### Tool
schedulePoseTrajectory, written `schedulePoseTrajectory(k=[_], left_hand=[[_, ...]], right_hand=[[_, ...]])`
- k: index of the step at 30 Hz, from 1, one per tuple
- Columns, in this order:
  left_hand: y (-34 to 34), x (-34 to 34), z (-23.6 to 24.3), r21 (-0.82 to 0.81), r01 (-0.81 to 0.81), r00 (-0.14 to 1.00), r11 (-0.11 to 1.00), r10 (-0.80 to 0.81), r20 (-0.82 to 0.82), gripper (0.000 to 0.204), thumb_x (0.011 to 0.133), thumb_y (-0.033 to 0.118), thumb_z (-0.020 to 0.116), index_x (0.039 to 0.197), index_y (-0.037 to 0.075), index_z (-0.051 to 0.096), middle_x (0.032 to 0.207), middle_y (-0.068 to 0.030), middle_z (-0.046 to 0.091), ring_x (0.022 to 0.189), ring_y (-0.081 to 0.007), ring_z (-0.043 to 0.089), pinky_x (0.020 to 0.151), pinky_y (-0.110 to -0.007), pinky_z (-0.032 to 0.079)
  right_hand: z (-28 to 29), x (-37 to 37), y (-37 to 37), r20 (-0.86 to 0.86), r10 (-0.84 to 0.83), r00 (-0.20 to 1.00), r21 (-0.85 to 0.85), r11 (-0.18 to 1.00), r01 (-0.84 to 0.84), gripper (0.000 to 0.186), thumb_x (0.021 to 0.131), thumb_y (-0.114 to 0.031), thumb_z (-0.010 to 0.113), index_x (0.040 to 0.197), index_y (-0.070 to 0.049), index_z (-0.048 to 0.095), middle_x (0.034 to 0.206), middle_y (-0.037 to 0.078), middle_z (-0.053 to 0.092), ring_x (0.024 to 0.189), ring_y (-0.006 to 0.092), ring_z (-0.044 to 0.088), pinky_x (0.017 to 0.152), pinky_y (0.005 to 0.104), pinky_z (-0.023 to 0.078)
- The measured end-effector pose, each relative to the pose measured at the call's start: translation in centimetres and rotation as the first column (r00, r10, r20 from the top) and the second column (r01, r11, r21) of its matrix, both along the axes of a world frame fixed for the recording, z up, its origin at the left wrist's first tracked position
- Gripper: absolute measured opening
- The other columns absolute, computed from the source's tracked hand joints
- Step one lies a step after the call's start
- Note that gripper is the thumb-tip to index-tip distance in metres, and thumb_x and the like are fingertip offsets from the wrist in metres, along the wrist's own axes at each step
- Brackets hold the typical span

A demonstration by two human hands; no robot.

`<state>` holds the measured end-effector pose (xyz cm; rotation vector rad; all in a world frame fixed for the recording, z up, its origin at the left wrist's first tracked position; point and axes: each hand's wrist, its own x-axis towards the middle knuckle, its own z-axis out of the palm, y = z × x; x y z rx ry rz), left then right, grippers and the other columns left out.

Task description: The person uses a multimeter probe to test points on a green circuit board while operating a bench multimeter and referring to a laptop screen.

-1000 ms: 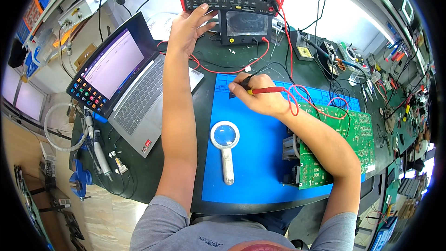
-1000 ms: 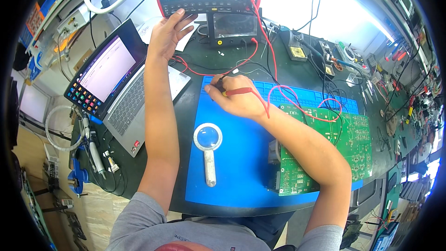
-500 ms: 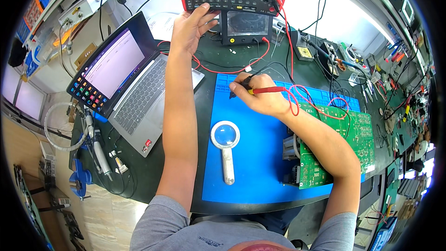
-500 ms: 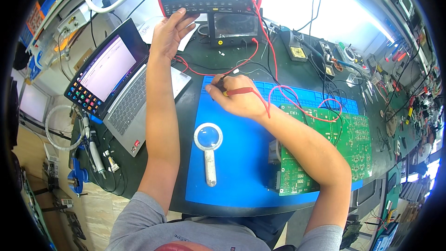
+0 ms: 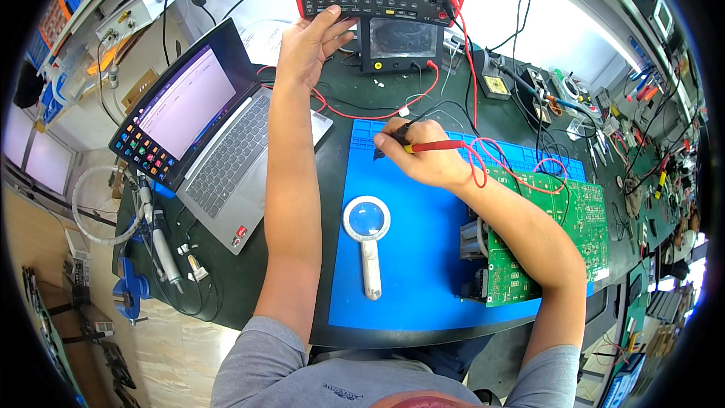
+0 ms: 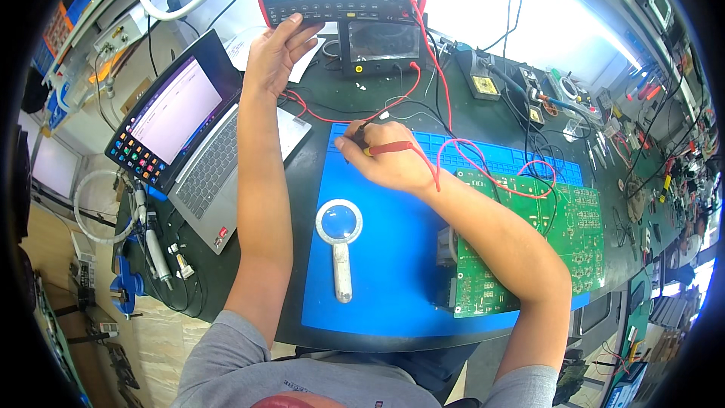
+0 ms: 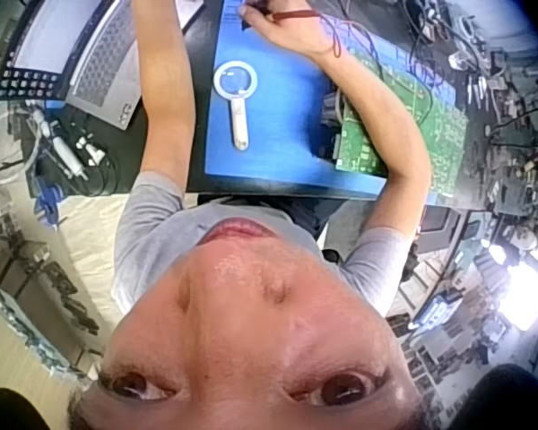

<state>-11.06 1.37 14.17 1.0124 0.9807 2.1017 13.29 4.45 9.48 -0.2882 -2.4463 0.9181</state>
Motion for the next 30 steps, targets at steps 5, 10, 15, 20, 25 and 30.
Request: schedulePoseTrajectory(k=[5,10,15,20,25,30], left_hand=[[-0.04,-0.06,-0.05,0.004,0.003,1.000,1.000,-0.003,0.002,0.043,0.092,0.017,0.071,0.119,-0.012,0.054,0.118,-0.0238,0.066,0.109,-0.0313,0.069,0.086,-0.033,0.062],[0.10,-0.02,-0.05,0.009,0.003,1.000,1.000,-0.003,0.001,0.043,0.092,0.017,0.071,0.119,-0.012,0.055,0.117,-0.0234,0.066,0.109,-0.0312,0.069,0.085,-0.033,0.062],[0.14,-0.16,-0.13,0.014,0.007,1.000,1.000,-0.007,0.002,0.043,0.092,0.017,0.071,0.119,-0.012,0.055,0.117,-0.0236,0.066,0.108,-0.0312,0.070,0.085,-0.032,0.062],[0.19,0.02,-0.10,0.011,-0.006,1.000,1.000,0.005,0.025,0.040,0.091,0.017,0.072,0.118,-0.009,0.057,0.114,-0.0206,0.068,0.104,-0.0278,0.071,0.082,-0.031,0.062],[0.09,0.13,-0.04,0.008,-0.013,0.999,1.000,0.013,0.038,0.038,0.091,0.017,0.073,0.117,-0.008,0.059,0.112,-0.0187,0.070,0.102,-0.0258,0.072,0.080,-0.030,0.061],[0.10,0.07,-0.03,0.001,-0.006,0.999,1.000,0.006,0.039,0.037,0.091,0.016,0.073,0.116,-0.008,0.060,0.112,-0.0182,0.070,0.101,-0.0252,0.072,0.080,-0.029,0.061]], right_hand=[[0.00,-0.16,-0.20,-0.039,-0.014,0.999,-0.007,1.000,0.013,0.034,0.090,-0.020,0.068,0.070,0.008,0.068,0.079,0.016,0.071,0.062,0.0348,0.067,0.058,0.0395,0.051],[-0.44,-0.26,0.07,-0.062,-0.009,0.998,0.018,1.000,0.011,0.034,0.090,-0.020,0.068,0.071,0.008,0.068,0.079,0.016,0.071,0.062,0.0345,0.067,0.058,0.0393,0.051],[-0.19,-0.20,-0.05,-0.050,-0.009,0.999,0.010,1.000,0.009,0.034,0.090,-0.020,0.067,0.071,0.008,0.068,0.078,0.016,0.071,0.062,0.0341,0.067,0.058,0.0390,0.051],[-0.11,-0.14,-0.10,-0.041,-0.011,0.999,-0.003,1.000,0.011,0.034,0.091,-0.020,0.067,0.071,0.008,0.068,0.079,0.015,0.071,0.062,0.0338,0.067,0.059,0.0391,0.052],[-0.01,-0.13,-0.15,-0.035,-0.014,0.999,-0.002,1.000,0.014,0.034,0.091,-0.020,0.067,0.071,0.008,0.068,0.078,0.016,0.071,0.063,0.0340,0.067,0.060,0.0394,0.051],[-0.05,-0.14,-0.11,-0.037,-0.014,0.999,0.007,1.000,0.014,0.035,0.091,-0.021,0.067,0.071,0.008,0.068,0.078,0.016,0.070,0.063,0.0346,0.067,0.059,0.0396,0.051]])
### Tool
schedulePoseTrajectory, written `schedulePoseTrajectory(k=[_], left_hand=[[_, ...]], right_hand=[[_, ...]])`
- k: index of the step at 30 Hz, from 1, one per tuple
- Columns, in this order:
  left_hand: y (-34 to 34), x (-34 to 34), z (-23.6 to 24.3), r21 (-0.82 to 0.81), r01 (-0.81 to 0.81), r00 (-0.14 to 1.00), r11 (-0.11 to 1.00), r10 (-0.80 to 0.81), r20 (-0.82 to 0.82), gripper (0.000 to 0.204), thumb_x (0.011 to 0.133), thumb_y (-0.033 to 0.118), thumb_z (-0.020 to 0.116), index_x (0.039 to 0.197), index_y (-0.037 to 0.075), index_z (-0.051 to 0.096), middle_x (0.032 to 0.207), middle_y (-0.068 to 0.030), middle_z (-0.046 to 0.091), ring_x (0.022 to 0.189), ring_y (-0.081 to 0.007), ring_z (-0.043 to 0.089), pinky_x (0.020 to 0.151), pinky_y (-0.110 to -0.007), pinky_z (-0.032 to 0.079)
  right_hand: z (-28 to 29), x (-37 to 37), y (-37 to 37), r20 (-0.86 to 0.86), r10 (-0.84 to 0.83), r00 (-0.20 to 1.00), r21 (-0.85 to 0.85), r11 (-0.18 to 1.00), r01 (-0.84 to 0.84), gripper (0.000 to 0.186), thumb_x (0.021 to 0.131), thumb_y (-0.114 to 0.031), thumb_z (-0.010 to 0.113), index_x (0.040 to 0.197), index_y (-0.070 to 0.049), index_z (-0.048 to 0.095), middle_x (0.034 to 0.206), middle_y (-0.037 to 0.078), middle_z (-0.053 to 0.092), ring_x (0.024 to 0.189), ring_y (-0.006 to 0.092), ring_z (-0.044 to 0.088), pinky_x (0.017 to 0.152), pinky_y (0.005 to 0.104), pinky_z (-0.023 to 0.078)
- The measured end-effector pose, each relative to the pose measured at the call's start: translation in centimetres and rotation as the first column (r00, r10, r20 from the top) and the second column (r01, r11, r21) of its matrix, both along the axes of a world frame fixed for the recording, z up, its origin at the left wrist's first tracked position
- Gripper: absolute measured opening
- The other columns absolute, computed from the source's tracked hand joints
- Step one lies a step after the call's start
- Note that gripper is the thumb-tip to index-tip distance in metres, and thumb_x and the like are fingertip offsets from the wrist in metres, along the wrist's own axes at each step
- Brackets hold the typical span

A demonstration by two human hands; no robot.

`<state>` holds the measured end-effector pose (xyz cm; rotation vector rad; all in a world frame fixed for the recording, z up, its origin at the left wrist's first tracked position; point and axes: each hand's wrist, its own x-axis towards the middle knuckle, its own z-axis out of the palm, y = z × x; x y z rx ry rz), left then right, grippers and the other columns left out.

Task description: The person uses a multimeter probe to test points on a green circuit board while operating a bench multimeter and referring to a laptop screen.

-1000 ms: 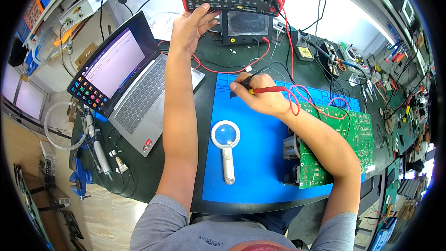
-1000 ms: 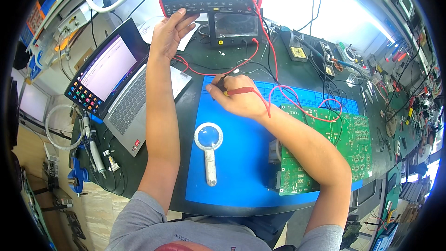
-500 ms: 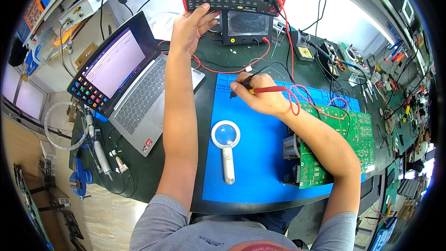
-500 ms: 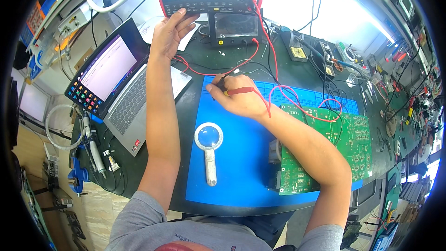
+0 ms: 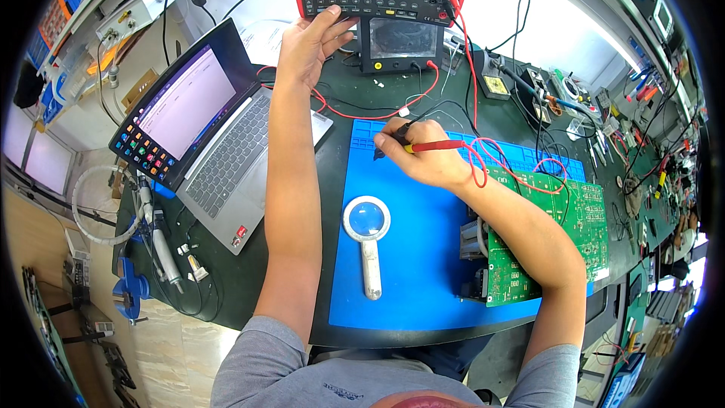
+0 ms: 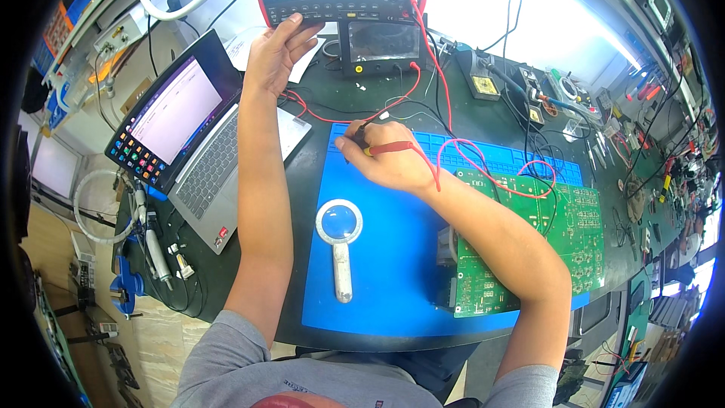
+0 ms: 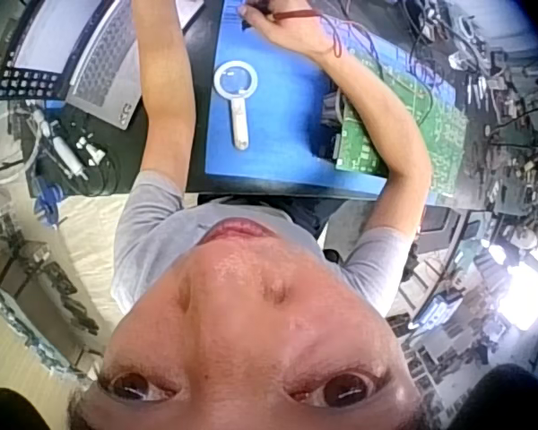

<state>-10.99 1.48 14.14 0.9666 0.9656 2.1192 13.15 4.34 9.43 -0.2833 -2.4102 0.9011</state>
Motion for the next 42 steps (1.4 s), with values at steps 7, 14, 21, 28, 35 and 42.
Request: schedulePoseTrajectory(k=[7,14,21,28,35,42], left_hand=[[-0.7,0.5,0.5,-0.186,-0.001,0.984,0.983,-0.032,-0.175,0.044,0.095,0.025,0.067,0.121,-0.009,0.058,0.118,-0.0189,0.068,0.110,-0.0297,0.069,0.087,-0.036,0.058],[-1.5,1.7,0.3,-0.585,0.010,0.598,0.811,-0.474,-0.647,0.039,0.098,0.024,0.057,0.123,-0.005,0.062,0.115,-0.0149,0.071,0.105,-0.0227,0.069,0.092,-0.034,0.053],[-1.7,5.2,-1.6,-0.600,0.133,0.206,0.789,-0.614,-0.762,0.036,0.092,0.017,0.061,0.120,-0.006,0.064,0.107,-0.0162,0.072,0.096,-0.0236,0.068,0.088,-0.035,0.051],[-2.2,5.2,-1.2,-0.641,0.261,0.378,0.722,-0.688,-0.620,0.026,0.092,0.019,0.066,0.101,-0.005,0.068,0.091,-0.0100,0.074,0.083,-0.0155,0.069,0.073,-0.030,0.054],[-2.9,5.2,0.2,-0.707,0.306,0.364,0.638,-0.765,-0.532,0.025,0.101,0.025,0.057,0.099,-0.001,0.059,0.093,-0.0106,0.074,0.087,-0.0145,0.070,0.072,-0.030,0.056],[-3.5,6.3,0.9,-0.565,0.445,0.424,0.695,-0.719,-0.551,0.026,0.103,0.027,0.054,0.106,0.002,0.059,0.079,-0.0045,0.065,0.074,-0.0116,0.062,0.066,-0.028,0.049]], right_hand=[[0.5,0.2,-0.2,0.022,-0.046,0.999,-0.071,0.996,0.047,0.030,0.093,-0.022,0.065,0.085,0.006,0.069,0.077,0.017,0.070,0.065,0.0313,0.069,0.061,0.0387,0.051],[-0.2,-0.3,1.6,-0.066,-0.291,0.955,-0.397,0.885,0.242,0.029,0.098,-0.025,0.060,0.092,0.002,0.068,0.070,0.009,0.066,0.063,0.0152,0.060,0.060,0.0326,0.048],[0.3,-0.2,2.1,-0.143,-0.293,0.945,-0.569,0.806,0.164,0.028,0.099,-0.026,0.060,0.088,-0.001,0.066,0.068,0.003,0.061,0.060,0.0083,0.056,0.052,0.0259,0.042],[1.1,-0.2,1.7,-0.188,-0.257,0.948,-0.586,0.804,0.102,0.029,0.098,-0.027,0.062,0.108,0.001,0.060,0.072,0.004,0.060,0.062,0.0089,0.057,0.053,0.0255,0.043],[3.2,0.6,1.5,-0.250,-0.392,0.886,-0.613,0.772,0.168,0.029,0.100,-0.032,0.062,0.109,-0.005,0.057,0.066,0.000,0.057,0.049,0.0048,0.049,0.040,0.0209,0.034],[4.4,5.7,-1.0,-0.283,-0.343,0.896,-0.616,0.781,0.104,0.030,0.102,-0.035,0.059,0.094,-0.007,0.055,0.064,-0.001,0.054,0.051,0.0052,0.046,0.044,0.0217,0.033]])
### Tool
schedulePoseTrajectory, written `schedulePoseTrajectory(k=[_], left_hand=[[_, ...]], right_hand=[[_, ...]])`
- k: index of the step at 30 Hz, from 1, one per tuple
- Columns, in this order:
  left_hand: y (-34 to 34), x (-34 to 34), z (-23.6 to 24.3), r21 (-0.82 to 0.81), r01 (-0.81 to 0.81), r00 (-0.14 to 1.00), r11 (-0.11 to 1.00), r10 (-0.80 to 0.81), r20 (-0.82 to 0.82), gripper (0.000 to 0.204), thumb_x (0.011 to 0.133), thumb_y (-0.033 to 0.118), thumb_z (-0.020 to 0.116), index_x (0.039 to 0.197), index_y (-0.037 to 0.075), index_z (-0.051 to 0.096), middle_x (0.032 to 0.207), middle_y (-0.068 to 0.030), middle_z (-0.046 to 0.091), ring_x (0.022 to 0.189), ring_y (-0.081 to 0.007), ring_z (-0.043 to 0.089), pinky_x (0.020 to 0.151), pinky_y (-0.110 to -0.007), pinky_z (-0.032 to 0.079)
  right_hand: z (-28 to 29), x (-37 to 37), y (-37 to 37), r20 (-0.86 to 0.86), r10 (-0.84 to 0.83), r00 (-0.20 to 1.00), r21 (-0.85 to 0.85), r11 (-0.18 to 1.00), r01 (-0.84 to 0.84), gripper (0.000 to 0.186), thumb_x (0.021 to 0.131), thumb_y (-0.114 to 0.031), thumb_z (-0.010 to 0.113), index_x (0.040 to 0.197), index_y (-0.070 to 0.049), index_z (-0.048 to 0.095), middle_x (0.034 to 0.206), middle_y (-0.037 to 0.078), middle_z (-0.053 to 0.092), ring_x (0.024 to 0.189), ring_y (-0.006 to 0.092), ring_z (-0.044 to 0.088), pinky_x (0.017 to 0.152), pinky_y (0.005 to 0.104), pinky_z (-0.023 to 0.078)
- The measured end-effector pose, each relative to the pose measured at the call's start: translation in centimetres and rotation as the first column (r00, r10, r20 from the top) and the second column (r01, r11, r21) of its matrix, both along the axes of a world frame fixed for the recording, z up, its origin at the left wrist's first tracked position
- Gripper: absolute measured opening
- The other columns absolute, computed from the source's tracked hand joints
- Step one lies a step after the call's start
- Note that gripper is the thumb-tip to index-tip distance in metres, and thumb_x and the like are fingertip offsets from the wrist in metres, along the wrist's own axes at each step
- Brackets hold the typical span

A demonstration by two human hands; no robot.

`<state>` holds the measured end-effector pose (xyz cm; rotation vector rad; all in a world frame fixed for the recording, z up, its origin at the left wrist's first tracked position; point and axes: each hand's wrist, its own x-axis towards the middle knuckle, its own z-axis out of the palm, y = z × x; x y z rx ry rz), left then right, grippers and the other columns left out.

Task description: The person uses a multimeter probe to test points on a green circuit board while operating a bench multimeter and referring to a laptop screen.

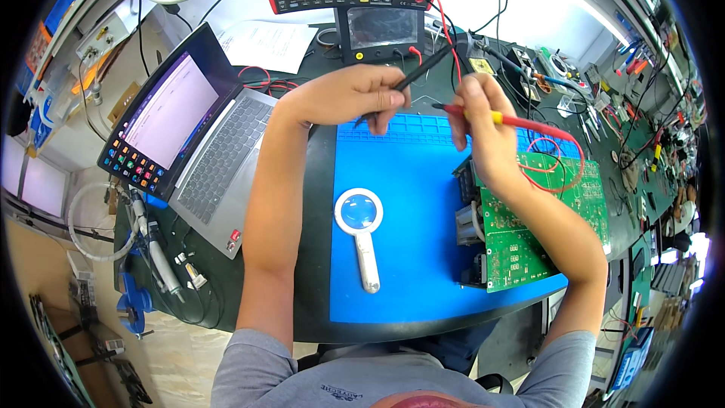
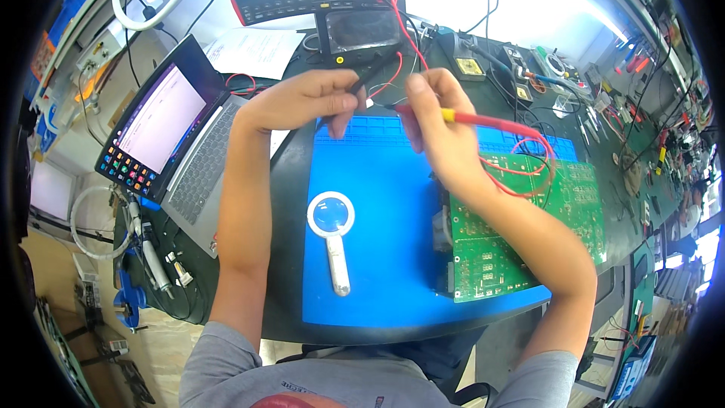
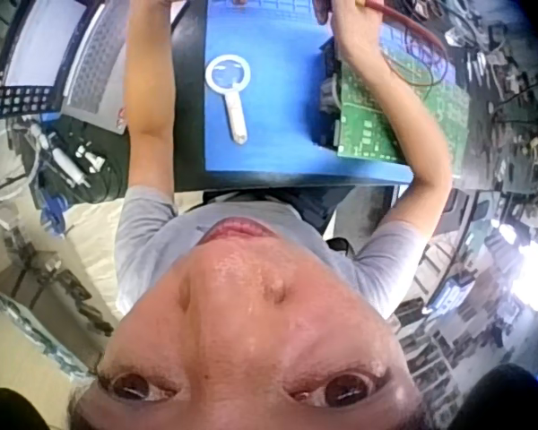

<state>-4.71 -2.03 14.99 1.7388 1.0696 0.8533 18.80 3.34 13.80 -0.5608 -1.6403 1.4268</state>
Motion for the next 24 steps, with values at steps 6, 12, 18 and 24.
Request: schedulePoseTrajectory(k=[6,12,18,24], left_hand=[[2.1,4.3,-0.6,-0.067,-0.120,0.746,0.991,0.135,0.652,0.033,0.107,0.039,0.048,0.095,0.009,0.055,0.063,0.0074,0.035,0.053,-0.0034,0.033,0.044,-0.020,0.024],[2.2,6.3,-0.6,-0.214,-0.145,0.533,0.966,0.258,0.806,0.037,0.107,0.043,0.045,0.087,0.012,0.048,0.062,0.0087,0.028,0.050,-0.0025,0.026,0.041,-0.020,0.019],[1.9,7.3,-0.5,-0.246,-0.116,0.492,0.962,0.271,0.827,0.037,0.108,0.044,0.042,0.087,0.013,0.047,0.062,0.0080,0.027,0.050,-0.0040,0.027,0.041,-0.021,0.021],[1.9,7.8,-0.7,-0.226,-0.092,0.537,0.970,0.240,0.808,0.038,0.108,0.044,0.042,0.087,0.013,0.046,0.062,0.0074,0.028,0.051,-0.0048,0.027,0.041,-0.021,0.021]], right_hand=[[-2.2,4.1,-0.9,0.084,0.040,0.996,0.107,0.993,-0.049,0.014,0.098,-0.015,0.064,0.101,-0.003,0.059,0.077,-0.002,0.057,0.067,0.0038,0.050,0.058,0.0198,0.040],[-3.6,4.8,-1.2,0.144,0.094,0.985,0.408,0.902,-0.145,0.018,0.086,-0.002,0.063,0.104,0.001,0.058,0.089,0.008,0.061,0.077,0.0136,0.060,0.071,0.0279,0.049],[-4.0,4.4,-1.5,0.209,0.173,0.962,0.599,0.755,-0.266,0.014,0.092,0.004,0.056,0.105,0.002,0.049,0.086,0.013,0.062,0.073,0.0159,0.062,0.064,0.0287,0.052],[-4.1,4.4,-2.0,0.237,0.119,0.964,0.531,0.815,-0.231,0.019,0.087,-0.005,0.069,0.104,0.001,0.062,0.092,0.017,0.067,0.082,0.0298,0.070,0.074,0.0367,0.056]])
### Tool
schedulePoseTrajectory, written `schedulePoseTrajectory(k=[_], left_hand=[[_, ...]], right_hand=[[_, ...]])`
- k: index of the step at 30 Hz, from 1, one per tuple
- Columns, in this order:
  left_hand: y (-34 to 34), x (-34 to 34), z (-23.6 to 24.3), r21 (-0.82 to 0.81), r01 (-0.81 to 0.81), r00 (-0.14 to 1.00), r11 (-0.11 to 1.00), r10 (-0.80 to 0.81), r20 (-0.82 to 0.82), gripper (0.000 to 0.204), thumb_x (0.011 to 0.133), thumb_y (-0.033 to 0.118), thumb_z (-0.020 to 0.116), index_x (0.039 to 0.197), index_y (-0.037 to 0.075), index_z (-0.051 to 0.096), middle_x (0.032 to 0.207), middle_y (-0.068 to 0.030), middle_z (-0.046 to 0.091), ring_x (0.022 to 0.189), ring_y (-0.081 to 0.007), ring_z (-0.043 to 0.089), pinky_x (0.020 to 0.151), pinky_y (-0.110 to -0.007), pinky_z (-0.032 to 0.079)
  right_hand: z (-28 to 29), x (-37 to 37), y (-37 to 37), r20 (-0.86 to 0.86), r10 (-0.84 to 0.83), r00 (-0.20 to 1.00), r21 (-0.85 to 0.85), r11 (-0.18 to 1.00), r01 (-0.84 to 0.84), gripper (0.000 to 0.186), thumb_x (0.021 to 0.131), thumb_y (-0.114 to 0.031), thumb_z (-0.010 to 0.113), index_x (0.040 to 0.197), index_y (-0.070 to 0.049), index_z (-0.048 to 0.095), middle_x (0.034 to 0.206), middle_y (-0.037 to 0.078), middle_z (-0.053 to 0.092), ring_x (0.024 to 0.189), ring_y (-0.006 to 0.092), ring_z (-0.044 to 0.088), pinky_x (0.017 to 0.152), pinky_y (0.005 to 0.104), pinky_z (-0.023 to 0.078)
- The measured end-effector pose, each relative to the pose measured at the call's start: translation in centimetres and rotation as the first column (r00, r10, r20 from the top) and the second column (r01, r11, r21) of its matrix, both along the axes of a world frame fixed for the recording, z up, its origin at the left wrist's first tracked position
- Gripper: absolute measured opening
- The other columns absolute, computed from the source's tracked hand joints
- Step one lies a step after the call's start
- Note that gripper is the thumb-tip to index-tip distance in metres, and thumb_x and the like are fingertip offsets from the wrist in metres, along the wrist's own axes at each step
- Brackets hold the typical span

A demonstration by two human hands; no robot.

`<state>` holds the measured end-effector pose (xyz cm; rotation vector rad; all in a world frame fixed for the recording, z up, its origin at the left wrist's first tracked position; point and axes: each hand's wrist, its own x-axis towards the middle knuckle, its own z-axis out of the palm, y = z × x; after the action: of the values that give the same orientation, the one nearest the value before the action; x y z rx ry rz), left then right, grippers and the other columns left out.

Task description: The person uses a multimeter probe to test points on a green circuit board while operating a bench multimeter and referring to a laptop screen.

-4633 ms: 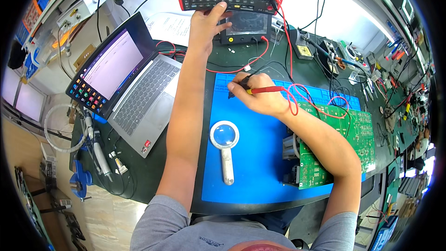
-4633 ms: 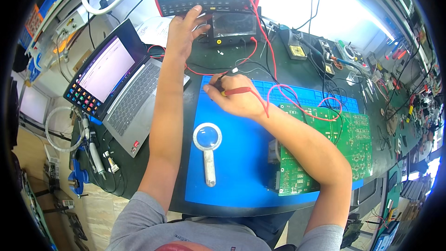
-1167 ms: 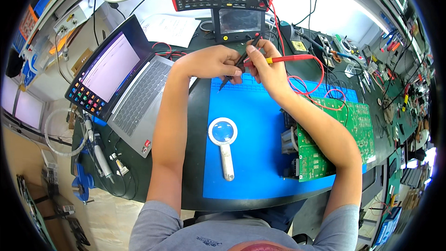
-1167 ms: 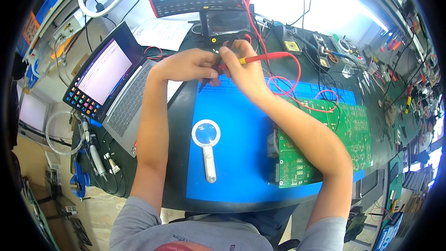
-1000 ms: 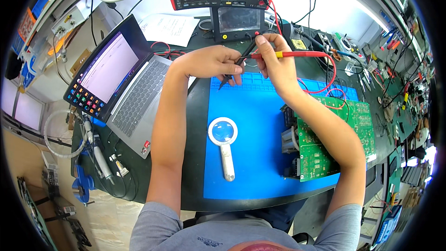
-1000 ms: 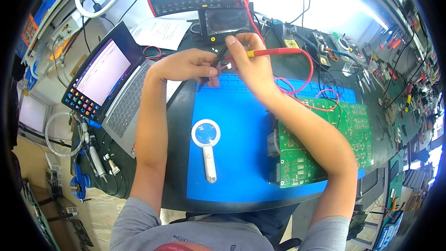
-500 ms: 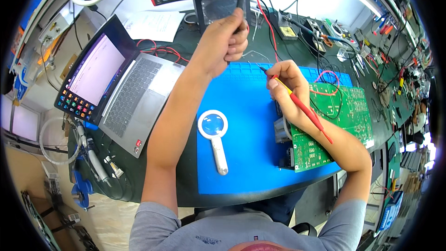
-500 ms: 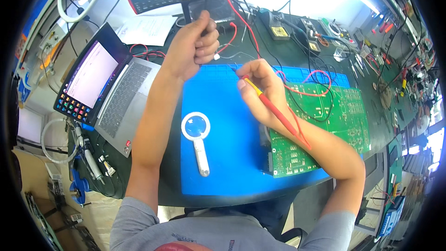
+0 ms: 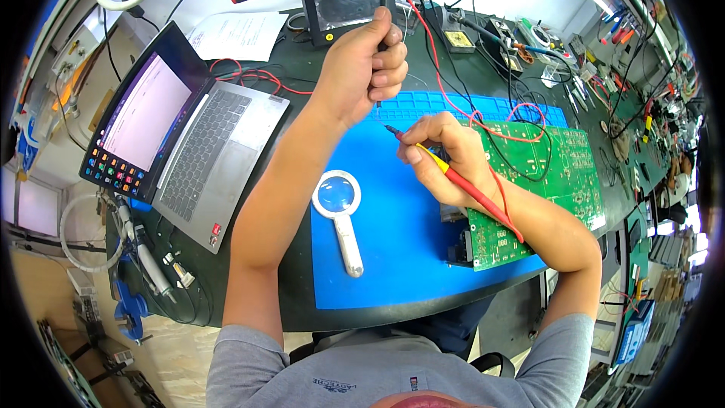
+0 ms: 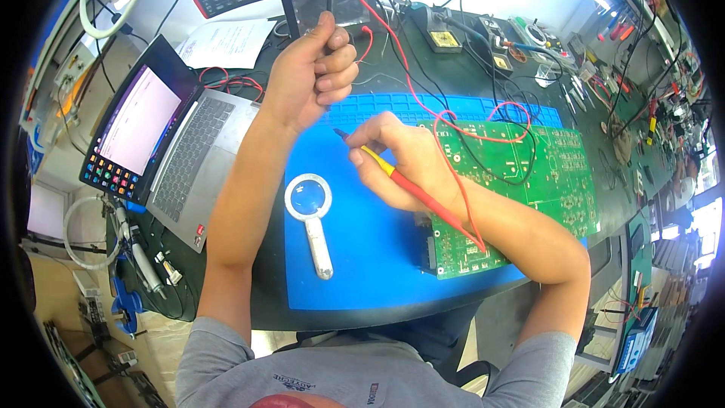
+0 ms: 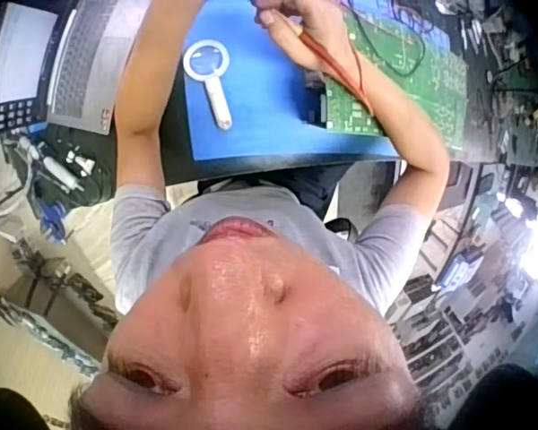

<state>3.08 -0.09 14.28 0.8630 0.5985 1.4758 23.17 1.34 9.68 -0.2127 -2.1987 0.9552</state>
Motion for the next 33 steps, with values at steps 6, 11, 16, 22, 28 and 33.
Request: schedulePoseTrajectory(k=[6,11,16,22,28,33], left_hand=[[0.11,0.39,-0.24,0.026,0.047,0.999,0.999,-0.048,0.009,0.039,0.107,0.046,0.043,0.085,0.014,0.045,0.062,0.0071,0.029,0.051,-0.0048,0.027,0.042,-0.022,0.018],[0.19,0.61,-0.24,-0.008,0.017,0.999,1.000,-0.017,-0.052,0.042,0.105,0.050,0.045,0.083,0.015,0.045,0.060,0.0076,0.028,0.050,-0.0042,0.023,0.042,-0.022,0.016],[-0.07,0.78,-0.05,-0.012,0.020,0.996,1.000,-0.021,-0.083,0.044,0.105,0.052,0.045,0.081,0.016,0.044,0.060,0.0085,0.027,0.050,-0.0035,0.022,0.042,-0.022,0.016],[-0.15,0.86,0.06,-0.013,0.022,0.995,1.000,-0.024,-0.098,0.046,0.104,0.054,0.046,0.079,0.016,0.042,0.060,0.0088,0.027,0.051,-0.0030,0.021,0.042,-0.021,0.016],[-0.17,0.98,0.15,-0.004,0.027,0.994,1.000,-0.027,-0.108,0.046,0.104,0.054,0.046,0.078,0.016,0.041,0.060,0.0088,0.027,0.051,-0.0031,0.021,0.042,-0.021,0.016],[-0.28,1.08,0.09,0.047,-0.075,0.975,0.996,0.083,-0.205,0.045,0.105,0.051,0.046,0.079,0.014,0.043,0.061,0.0078,0.030,0.050,-0.0035,0.025,0.043,-0.022,0.020]], right_hand=[[0.34,0.10,0.11,0.078,-0.026,0.997,0.008,1.000,0.026,0.017,0.090,-0.007,0.066,0.103,0.001,0.059,0.093,0.018,0.068,0.085,0.0317,0.071,0.075,0.0391,0.056],[0.48,-0.42,0.37,0.044,0.011,0.999,0.066,0.998,-0.014,0.008,0.095,-0.001,0.056,0.098,0.001,0.049,0.080,0.012,0.064,0.072,0.0178,0.064,0.067,0.0313,0.053],[0.58,0.10,0.34,0.119,-0.001,0.993,-0.005,1.000,0.002,0.014,0.092,-0.006,0.062,0.100,0.002,0.054,0.092,0.018,0.067,0.085,0.0314,0.070,0.077,0.0395,0.055],[0.73,0.15,0.28,0.124,-0.006,0.992,-0.010,1.000,0.008,0.013,0.092,-0.005,0.062,0.099,0.002,0.053,0.092,0.018,0.067,0.084,0.0306,0.069,0.076,0.0391,0.055],[0.61,0.12,0.24,0.100,0.004,0.995,-0.007,1.000,-0.003,0.012,0.092,-0.003,0.061,0.099,0.002,0.054,0.090,0.017,0.066,0.082,0.0290,0.070,0.076,0.0376,0.055],[0.47,0.19,0.45,0.012,0.047,0.999,-0.064,0.997,-0.046,0.009,0.093,-0.001,0.059,0.101,0.002,0.054,0.089,0.013,0.065,0.081,0.0210,0.068,0.073,0.0330,0.055]])
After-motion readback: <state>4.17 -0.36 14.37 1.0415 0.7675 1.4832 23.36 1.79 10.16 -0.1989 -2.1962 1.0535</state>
